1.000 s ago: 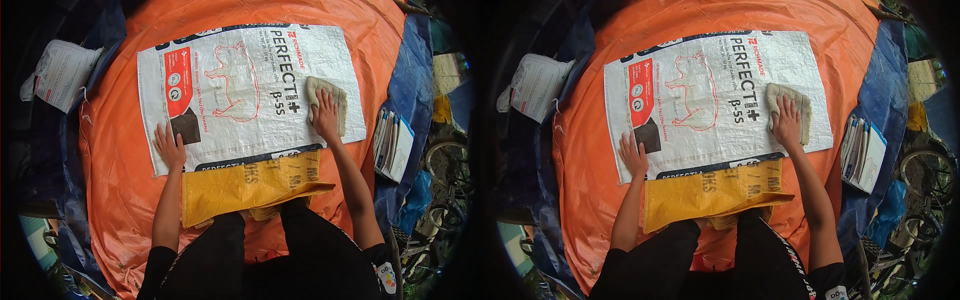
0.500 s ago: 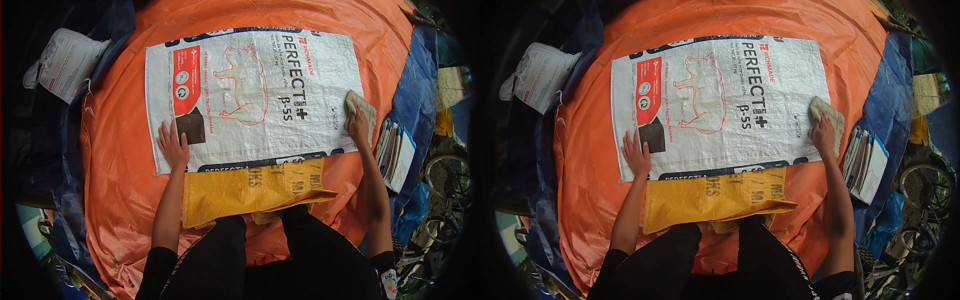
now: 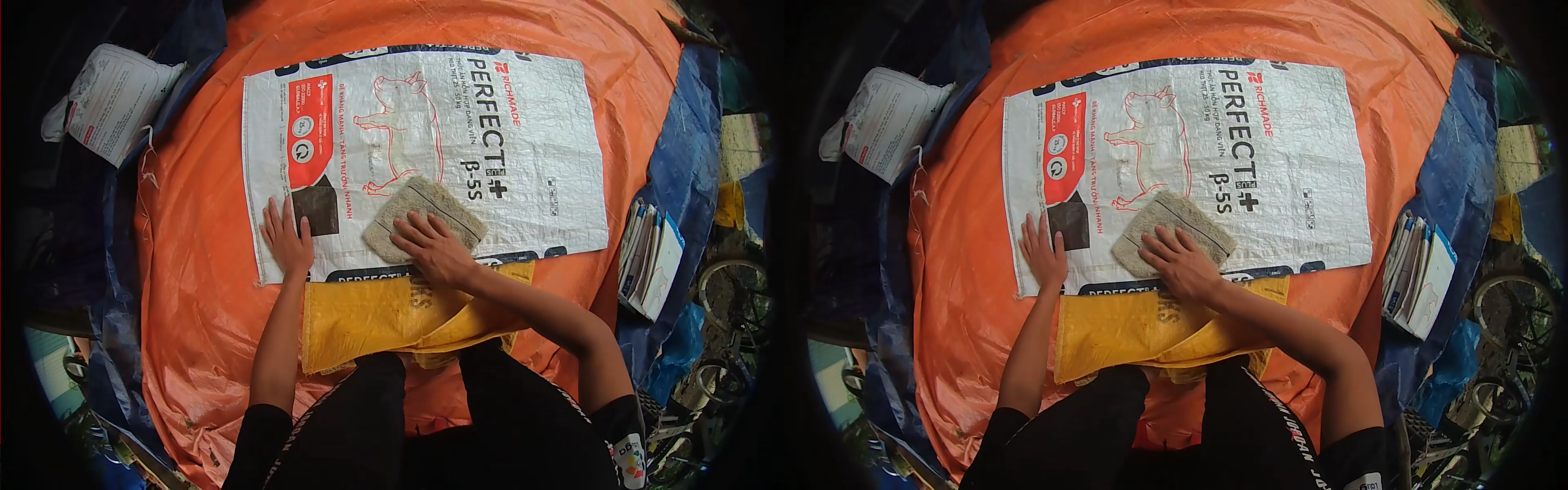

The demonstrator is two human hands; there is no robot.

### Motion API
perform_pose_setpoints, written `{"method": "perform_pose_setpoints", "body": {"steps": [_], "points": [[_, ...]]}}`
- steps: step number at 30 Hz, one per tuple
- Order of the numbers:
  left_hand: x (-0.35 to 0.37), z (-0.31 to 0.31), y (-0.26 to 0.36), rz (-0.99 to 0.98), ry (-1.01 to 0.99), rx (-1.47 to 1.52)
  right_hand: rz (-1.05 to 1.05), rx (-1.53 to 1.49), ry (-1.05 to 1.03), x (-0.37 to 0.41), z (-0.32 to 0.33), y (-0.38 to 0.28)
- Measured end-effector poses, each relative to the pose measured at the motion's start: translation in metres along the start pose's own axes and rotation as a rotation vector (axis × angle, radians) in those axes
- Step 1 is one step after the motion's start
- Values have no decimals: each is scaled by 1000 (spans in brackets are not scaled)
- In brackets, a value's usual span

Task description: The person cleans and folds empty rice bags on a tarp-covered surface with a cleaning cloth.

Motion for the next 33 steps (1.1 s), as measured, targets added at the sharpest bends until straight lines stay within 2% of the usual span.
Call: {"method": "perform_pose_setpoints", "body": {"steps": [4, 8, 10, 18, 24, 27, 30, 33], "points": [[0, 2, 2, 2, -2, 12, -7, 15, 89, -49, 5, 15], [0, -1, 0, 2, -6, 7, -195, 9, 239, -54, 19, 60], [0, -1, -2, 2, -5, 11, -301, 55, 346, -39, 34, 91], [1, -1, -3, 1, 11, 26, -639, 122, 446, 57, 57, 194], [0, -2, -3, -4, 4, 19, -929, 117, 423, 140, 67, 271], [1, -2, -4, -14, 9, 26, -972, 105, 496, 179, 62, 318], [2, 1, -4, -23, -1, 30, -889, 139, 518, 208, 47, 357], [5, 3, -10, -54, -29, 55, -940, 93, 526, 215, 51, 338]]}}
Point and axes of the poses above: each hand's wrist, its own x-axis away from the middle knuckle, its own z-axis out of the back of the hand, y = z × x, the point moved 4 cm from there along -x, towards the middle knuckle, and after that the axes turned 6 degrees about -y, right-handed, at the moved point
